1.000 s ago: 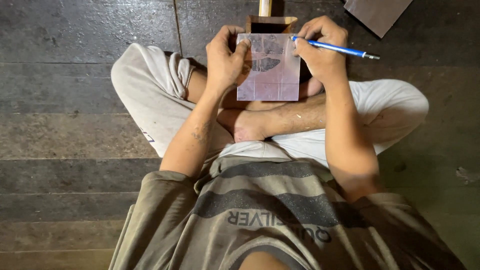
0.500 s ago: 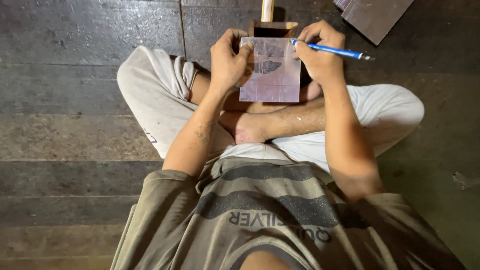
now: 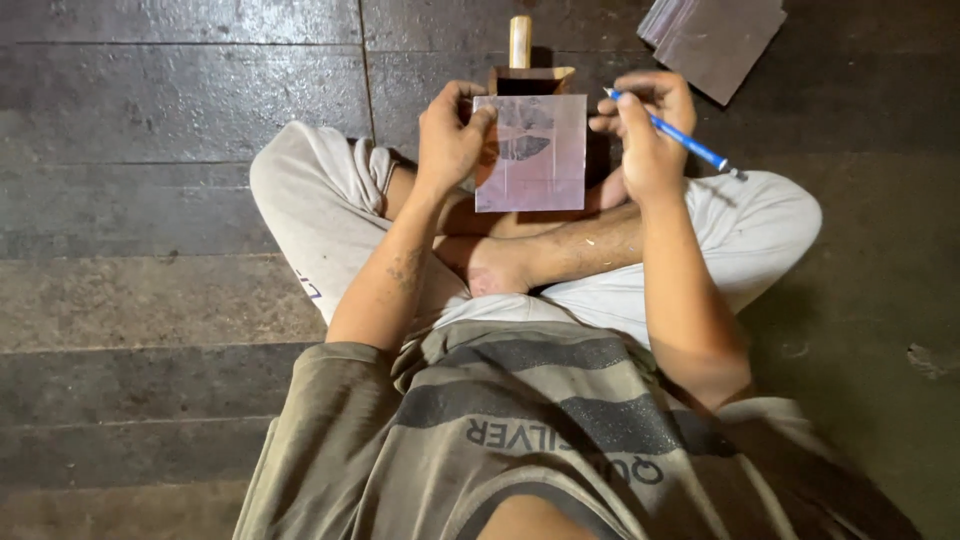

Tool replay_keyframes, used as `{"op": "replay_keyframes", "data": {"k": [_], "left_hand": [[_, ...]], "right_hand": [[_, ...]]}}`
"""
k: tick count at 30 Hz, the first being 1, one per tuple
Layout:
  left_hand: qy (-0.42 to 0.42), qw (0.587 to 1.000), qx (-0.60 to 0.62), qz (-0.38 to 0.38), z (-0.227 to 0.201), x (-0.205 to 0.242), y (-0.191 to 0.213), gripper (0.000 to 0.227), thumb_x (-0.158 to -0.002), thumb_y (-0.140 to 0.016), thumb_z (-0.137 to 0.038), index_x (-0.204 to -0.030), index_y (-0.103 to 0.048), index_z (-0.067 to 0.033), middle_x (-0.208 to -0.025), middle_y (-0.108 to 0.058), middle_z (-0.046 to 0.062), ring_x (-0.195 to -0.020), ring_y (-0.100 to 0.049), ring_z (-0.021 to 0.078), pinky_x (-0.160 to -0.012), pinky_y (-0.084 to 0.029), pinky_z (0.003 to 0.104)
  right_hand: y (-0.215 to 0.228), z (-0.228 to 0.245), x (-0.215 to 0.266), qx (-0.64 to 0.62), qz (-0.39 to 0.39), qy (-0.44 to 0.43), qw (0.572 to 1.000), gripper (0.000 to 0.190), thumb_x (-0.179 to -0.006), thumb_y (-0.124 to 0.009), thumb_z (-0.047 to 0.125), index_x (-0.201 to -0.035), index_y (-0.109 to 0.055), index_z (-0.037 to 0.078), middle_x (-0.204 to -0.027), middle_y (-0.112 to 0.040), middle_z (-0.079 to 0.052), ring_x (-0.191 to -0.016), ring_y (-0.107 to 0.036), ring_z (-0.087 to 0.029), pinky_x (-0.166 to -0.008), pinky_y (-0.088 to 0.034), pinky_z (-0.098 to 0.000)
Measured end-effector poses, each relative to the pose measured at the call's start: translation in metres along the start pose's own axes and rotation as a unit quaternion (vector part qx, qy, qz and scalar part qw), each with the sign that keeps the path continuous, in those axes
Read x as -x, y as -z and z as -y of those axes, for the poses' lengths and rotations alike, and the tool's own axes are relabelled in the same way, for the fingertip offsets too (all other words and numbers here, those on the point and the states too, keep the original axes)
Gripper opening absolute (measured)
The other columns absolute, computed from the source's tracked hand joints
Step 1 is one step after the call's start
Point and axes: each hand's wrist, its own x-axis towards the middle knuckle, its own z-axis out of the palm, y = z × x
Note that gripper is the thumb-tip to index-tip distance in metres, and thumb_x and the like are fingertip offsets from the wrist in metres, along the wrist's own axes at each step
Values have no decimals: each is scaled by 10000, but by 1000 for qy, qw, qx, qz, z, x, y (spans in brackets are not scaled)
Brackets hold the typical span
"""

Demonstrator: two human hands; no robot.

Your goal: The person is sitting on the floor and marking small sheets of paper with a pen, using a wooden block as a guide or base.

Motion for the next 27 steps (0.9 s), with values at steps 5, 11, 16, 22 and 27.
{"op": "replay_keyframes", "data": {"k": [5, 11, 16, 22, 27], "left_hand": [[-62, 991, 103, -62, 19, 8, -4, 147, -924, -665, -159, -1054, -610, -117, -856, -633, 16, -737, -599, 146, -637, -493, 298], [-66, 973, 219, -28, -12, 38, -20, 135, -941, -684, -118, -1004, -565, -114, -700, -572, -7, -609, -553, 94, -561, -479, 247], [-164, 967, 192, -21, -32, 20, -6, 161, -980, -670, -268, -1007, -578, -138, -836, -715, 60, -736, -669, 141, -633, -541, 271], [-359, 929, -67, -56, -2, -52, -5, 316, -838, -679, -6, -1142, -685, -91, -1115, -694, 106, -1045, -644, 289, -873, -507, 389], [-284, 931, -227, 14, 9, -54, -13, 57, -895, -719, -139, -919, -667, -133, -854, -607, 126, -753, -644, 387, -558, -463, 496]], "right_hand": [[34, -20, 54, 73, -38, -63, 995, 163, -1054, -598, 197, -1163, -555, 84, -975, -630, -81, -721, -611, -113, -550, -460, -199], [22, -23, 69, -78, -51, -57, 994, 344, -931, -728, 166, -1186, -531, 45, -1080, -662, -128, -1011, -638, -181, -920, -528, -311], [28, -5, 48, -143, -105, -29, 984, 296, -906, -746, 92, -1154, -598, 26, -1150, -698, -167, -1088, -670, -259, -1037, -551, -387], [24, 32, 44, -154, -93, -7, 984, 264, -920, -739, 111, -1157, -663, 25, -1120, -725, -127, -1072, -692, -274, -960, -596, -407], [24, 28, 45, -141, -65, 33, 987, 314, -964, -720, 152, -1238, -644, 17, -1211, -707, -155, -1138, -679, -287, -1025, -568, -427]]}}
